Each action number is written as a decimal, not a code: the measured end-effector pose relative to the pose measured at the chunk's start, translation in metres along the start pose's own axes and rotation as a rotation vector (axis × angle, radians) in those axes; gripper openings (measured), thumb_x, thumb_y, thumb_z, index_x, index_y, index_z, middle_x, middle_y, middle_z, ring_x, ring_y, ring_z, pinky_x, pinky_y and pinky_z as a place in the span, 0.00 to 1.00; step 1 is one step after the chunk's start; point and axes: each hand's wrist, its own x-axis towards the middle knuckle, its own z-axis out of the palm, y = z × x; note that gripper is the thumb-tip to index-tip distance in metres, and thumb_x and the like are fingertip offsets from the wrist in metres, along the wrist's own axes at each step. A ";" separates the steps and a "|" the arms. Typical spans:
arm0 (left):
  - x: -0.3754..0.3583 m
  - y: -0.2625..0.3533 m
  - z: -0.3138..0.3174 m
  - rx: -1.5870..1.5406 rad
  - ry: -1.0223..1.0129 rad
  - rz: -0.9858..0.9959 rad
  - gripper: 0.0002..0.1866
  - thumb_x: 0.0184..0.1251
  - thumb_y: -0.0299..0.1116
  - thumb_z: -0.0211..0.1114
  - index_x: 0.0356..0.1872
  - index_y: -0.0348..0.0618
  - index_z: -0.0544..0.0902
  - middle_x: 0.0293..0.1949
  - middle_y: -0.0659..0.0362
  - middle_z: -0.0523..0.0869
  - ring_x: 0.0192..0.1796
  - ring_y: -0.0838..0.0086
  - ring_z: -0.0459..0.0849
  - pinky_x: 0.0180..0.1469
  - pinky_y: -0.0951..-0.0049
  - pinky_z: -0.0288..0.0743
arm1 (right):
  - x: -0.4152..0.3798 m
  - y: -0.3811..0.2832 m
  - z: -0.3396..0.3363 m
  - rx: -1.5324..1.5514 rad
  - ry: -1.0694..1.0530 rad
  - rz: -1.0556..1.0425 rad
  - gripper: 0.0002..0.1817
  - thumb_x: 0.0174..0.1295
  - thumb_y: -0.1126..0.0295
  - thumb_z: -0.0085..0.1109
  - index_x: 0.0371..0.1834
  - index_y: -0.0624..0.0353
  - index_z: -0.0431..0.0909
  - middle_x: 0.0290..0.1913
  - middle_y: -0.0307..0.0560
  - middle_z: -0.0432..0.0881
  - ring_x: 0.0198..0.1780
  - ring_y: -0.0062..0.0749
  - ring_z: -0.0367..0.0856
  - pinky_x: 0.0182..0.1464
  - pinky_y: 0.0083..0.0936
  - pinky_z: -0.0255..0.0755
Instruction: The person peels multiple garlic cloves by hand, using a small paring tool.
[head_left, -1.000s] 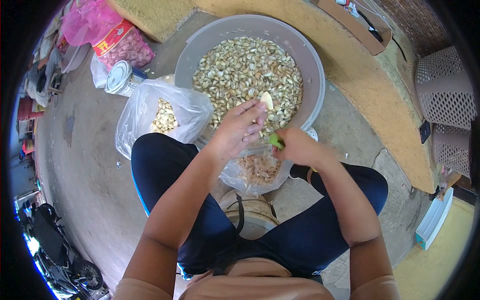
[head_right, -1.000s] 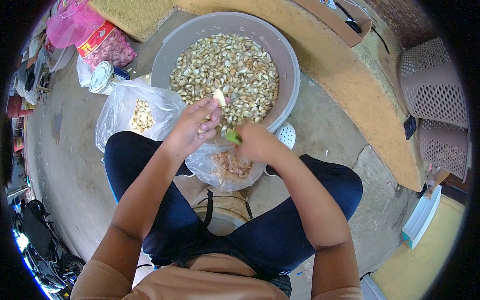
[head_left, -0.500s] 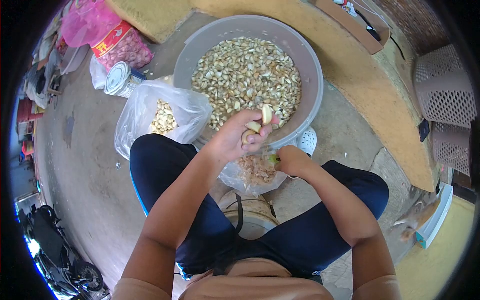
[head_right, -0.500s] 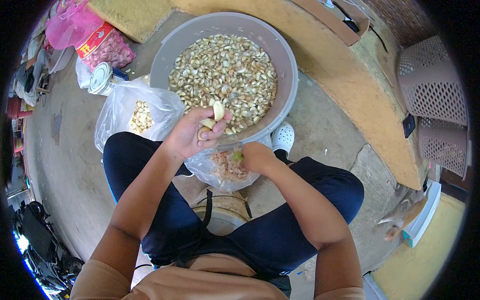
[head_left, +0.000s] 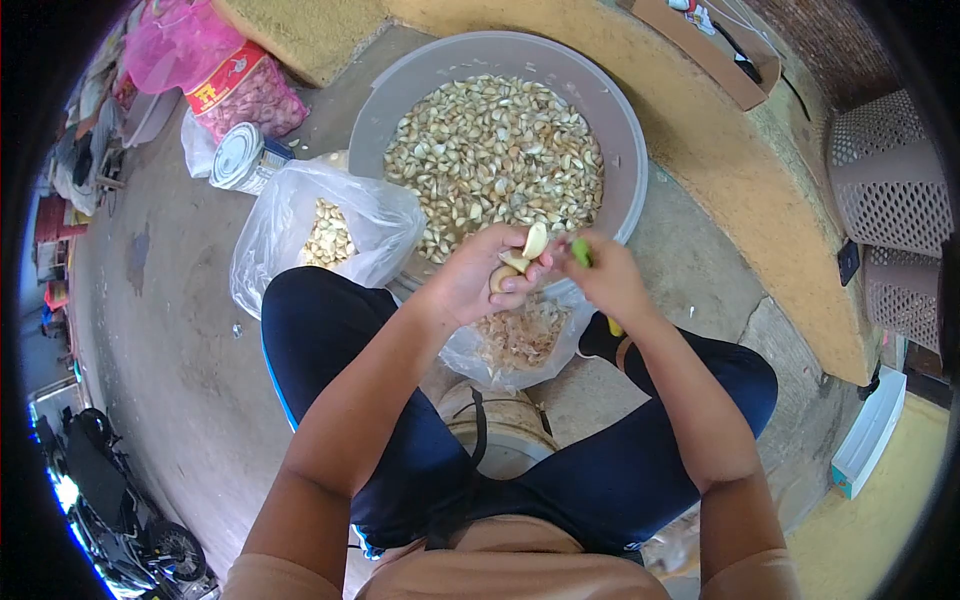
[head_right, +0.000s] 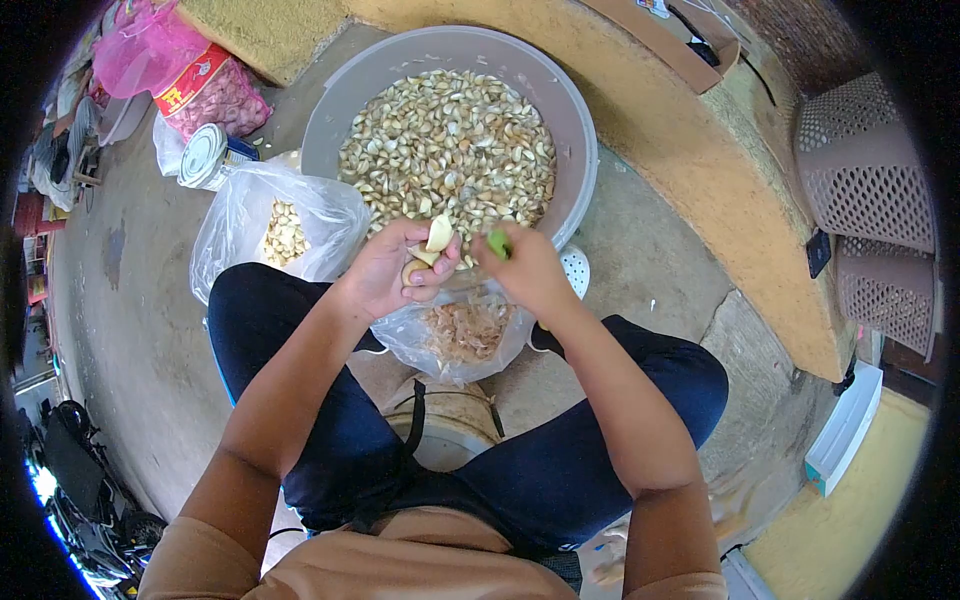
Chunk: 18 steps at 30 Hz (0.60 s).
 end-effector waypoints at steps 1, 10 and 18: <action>0.001 0.000 0.001 0.032 0.033 -0.002 0.14 0.57 0.41 0.49 0.33 0.39 0.73 0.24 0.63 0.72 0.15 0.86 0.61 0.14 0.86 0.51 | -0.003 -0.012 -0.004 0.192 0.025 0.027 0.14 0.51 0.68 0.61 0.40 0.60 0.78 0.32 0.47 0.80 0.31 0.35 0.79 0.35 0.28 0.71; 0.002 -0.003 0.005 0.051 0.105 0.008 0.13 0.61 0.42 0.49 0.32 0.43 0.72 0.24 0.65 0.72 0.15 0.87 0.61 0.14 0.86 0.50 | -0.001 -0.024 0.007 0.421 0.201 -0.363 0.08 0.51 0.77 0.60 0.35 0.60 0.78 0.33 0.41 0.78 0.36 0.23 0.76 0.39 0.20 0.68; 0.001 -0.003 0.003 0.013 0.090 0.006 0.13 0.61 0.43 0.49 0.31 0.44 0.73 0.23 0.66 0.71 0.16 0.87 0.61 0.15 0.86 0.50 | -0.004 -0.030 0.005 0.036 0.267 -0.572 0.09 0.45 0.78 0.59 0.31 0.60 0.73 0.34 0.45 0.73 0.37 0.37 0.76 0.39 0.26 0.69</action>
